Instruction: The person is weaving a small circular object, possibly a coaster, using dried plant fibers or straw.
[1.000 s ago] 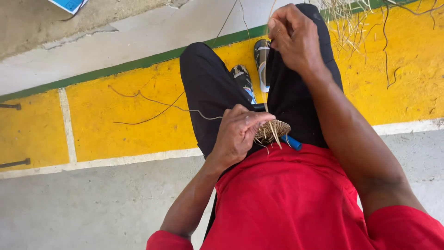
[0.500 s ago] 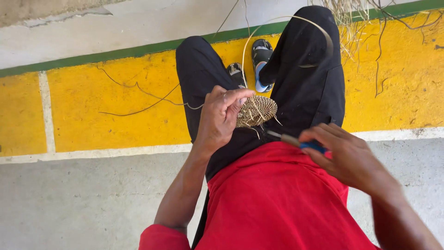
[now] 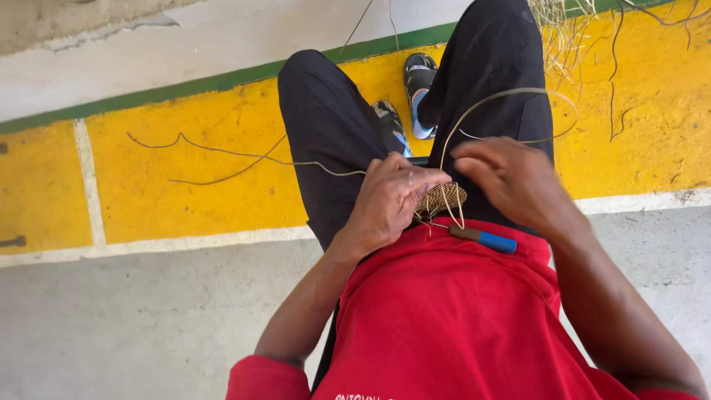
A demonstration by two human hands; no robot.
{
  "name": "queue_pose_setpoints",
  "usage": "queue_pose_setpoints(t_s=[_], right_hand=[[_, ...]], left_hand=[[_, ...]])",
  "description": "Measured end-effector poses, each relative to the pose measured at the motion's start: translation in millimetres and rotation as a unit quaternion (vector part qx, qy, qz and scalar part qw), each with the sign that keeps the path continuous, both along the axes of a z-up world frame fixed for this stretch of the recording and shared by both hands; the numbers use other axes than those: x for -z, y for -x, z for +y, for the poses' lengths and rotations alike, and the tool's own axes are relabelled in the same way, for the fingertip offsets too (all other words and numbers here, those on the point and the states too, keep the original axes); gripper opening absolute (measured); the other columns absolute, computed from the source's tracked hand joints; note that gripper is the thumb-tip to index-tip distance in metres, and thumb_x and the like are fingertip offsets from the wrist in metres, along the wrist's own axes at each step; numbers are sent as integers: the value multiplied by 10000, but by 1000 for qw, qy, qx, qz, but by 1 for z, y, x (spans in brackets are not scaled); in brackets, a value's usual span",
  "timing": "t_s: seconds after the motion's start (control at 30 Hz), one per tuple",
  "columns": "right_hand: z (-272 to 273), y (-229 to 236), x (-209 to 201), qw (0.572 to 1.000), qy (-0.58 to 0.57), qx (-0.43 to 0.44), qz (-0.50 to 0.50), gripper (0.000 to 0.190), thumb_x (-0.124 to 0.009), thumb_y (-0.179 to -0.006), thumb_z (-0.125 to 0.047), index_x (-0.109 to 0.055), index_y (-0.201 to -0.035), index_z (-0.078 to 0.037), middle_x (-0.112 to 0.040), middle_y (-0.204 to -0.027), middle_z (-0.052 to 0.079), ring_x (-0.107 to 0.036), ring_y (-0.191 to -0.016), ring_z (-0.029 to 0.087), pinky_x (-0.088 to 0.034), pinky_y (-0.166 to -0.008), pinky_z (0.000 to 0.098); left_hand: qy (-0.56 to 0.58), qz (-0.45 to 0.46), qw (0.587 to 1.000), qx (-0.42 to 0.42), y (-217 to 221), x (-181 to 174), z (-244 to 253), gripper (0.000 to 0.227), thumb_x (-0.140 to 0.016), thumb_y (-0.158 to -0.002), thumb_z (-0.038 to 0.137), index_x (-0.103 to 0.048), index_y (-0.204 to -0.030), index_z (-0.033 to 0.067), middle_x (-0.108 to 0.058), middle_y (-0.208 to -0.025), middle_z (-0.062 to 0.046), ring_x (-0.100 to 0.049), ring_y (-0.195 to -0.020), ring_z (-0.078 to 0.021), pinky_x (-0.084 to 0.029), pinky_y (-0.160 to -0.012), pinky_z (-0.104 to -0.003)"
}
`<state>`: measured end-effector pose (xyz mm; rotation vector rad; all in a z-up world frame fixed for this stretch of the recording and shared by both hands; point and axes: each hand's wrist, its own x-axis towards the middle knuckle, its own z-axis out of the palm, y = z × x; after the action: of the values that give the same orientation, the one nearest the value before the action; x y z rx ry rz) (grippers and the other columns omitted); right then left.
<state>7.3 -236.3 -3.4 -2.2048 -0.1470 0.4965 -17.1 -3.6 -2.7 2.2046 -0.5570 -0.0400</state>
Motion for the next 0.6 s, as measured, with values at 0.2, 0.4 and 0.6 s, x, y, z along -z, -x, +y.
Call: queue_pose_setpoints(t_s=[0.2, 0.4, 0.6], right_hand=[[39, -12, 32, 959, -276, 24, -53, 154, -596, -1076, -156, -668, -1096, -22, -692, -934, 98, -645, -853, 129, -544, -750, 272], [51, -88, 23, 925, -329, 98, -160, 162, -573, -1152, -168, -601, -1102, -16, -688, -847, 46, -692, -703, 126, -585, -679, 306], [45, -69, 21, 956, -229, -33, -178, 266, -589, -1065, -131, -646, -1284, 8, -731, -1007, 86, -675, -833, 168, -569, -739, 271]], left_hand=[[32, -9, 999, 0, -4, -6, 4, 253, -664, -973, 57, -737, -1191, 162, -743, -1011, 30, -588, -938, -160, -378, -850, -342], [29, -6, 999, 24, 0, -4, 3, 272, -651, -946, 64, -746, -1177, 170, -746, -971, 47, -605, -924, -147, -386, -844, -321], [64, -13, 998, -19, -13, 2, 12, 202, -659, -1001, 92, -757, -1153, 182, -717, -911, 28, -587, -902, -170, -429, -875, -328]])
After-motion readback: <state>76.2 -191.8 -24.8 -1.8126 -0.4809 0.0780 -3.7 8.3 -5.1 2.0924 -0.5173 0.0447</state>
